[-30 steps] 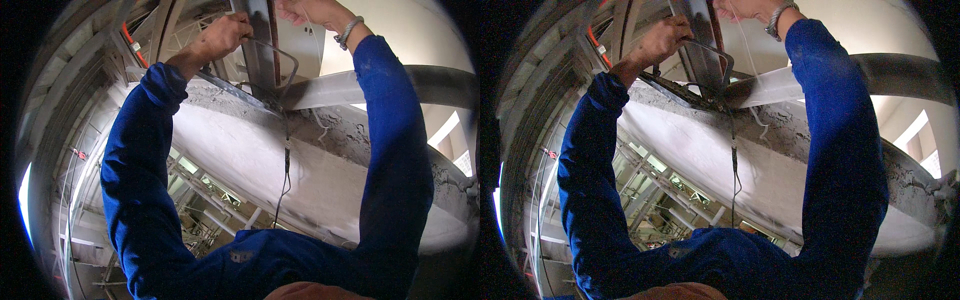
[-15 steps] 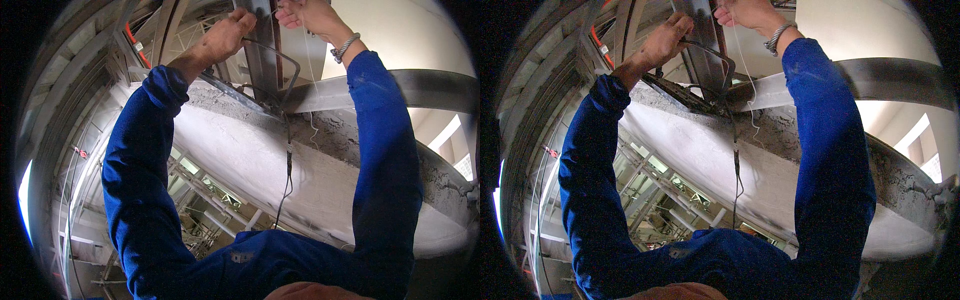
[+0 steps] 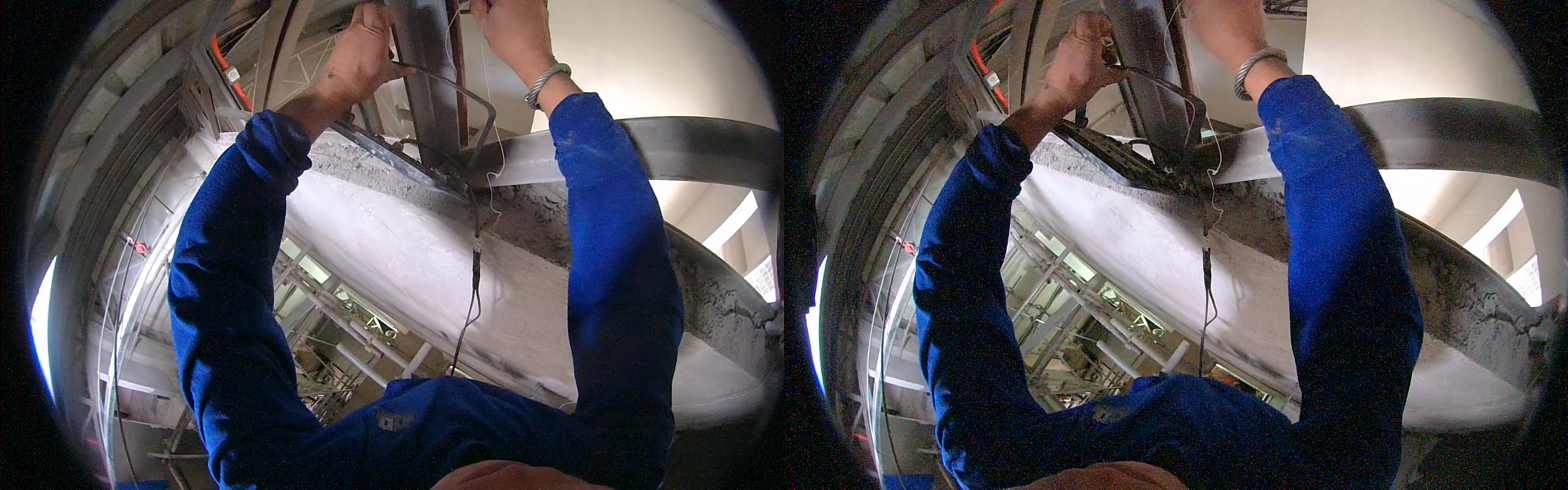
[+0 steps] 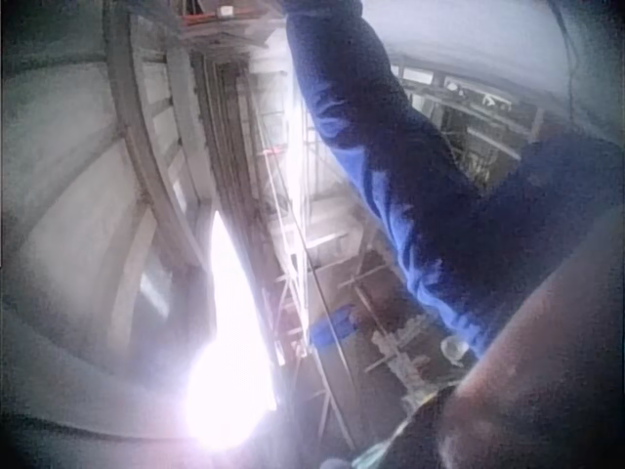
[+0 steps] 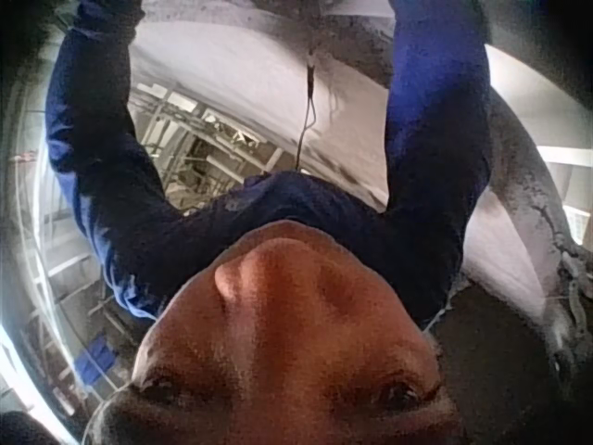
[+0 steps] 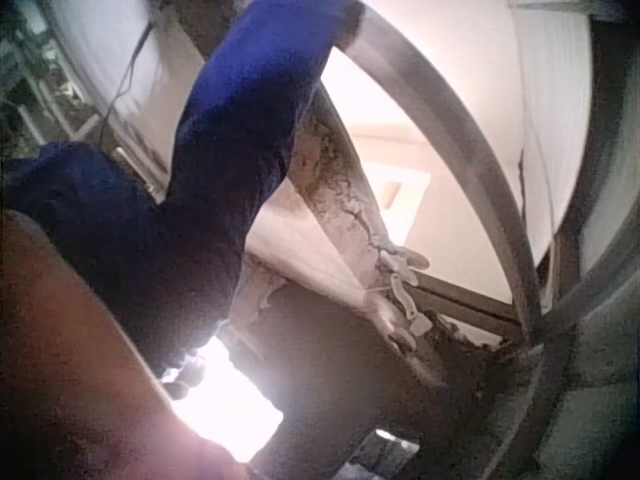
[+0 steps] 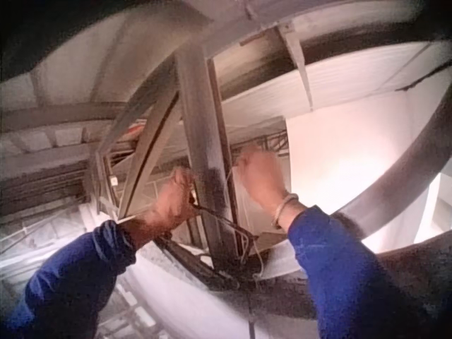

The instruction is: The person positions a metal electrical box against a ceiling beam and secures it by threading and tightening wire ties around the box and beam. The person adjusts the box placement and repeatedly tightens the ties to hold the box in place.

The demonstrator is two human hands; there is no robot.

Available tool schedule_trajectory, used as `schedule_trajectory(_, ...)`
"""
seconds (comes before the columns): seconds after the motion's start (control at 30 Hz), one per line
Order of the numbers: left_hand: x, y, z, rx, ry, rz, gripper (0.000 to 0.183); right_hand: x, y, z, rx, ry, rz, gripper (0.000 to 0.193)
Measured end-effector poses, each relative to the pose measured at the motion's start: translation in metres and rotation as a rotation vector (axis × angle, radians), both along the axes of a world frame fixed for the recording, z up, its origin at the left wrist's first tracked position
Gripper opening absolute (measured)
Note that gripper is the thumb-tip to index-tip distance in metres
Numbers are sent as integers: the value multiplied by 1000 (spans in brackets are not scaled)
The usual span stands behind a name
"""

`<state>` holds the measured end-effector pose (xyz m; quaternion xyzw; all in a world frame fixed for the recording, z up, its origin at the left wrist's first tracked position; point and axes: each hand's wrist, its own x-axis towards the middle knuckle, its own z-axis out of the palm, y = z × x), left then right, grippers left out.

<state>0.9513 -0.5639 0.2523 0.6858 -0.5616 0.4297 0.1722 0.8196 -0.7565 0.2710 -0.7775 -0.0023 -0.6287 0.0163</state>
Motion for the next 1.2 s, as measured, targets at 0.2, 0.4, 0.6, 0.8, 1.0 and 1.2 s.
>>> schedule_trajectory(0.2,-11,6,8,20,346,-55,69,3,9,-5,110,1,34,14)
schedule_trajectory(0.4,0,-2,10,202,375,-82,81,12,7,-16,64,71,248,10)
schedule_trajectory(0.6,36,-14,4,291,593,-536,87,29,-19,-17,466,-14,565,11)
schedule_trajectory(0.8,42,-14,7,375,565,-415,86,58,-72,-9,-681,-69,-780,19)
schedule_trajectory(1.0,21,-8,11,319,596,-471,89,113,-92,-11,525,68,-298,21)
schedule_trajectory(1.2,9,-9,21,281,439,-628,77,121,-102,-34,815,628,695,23)
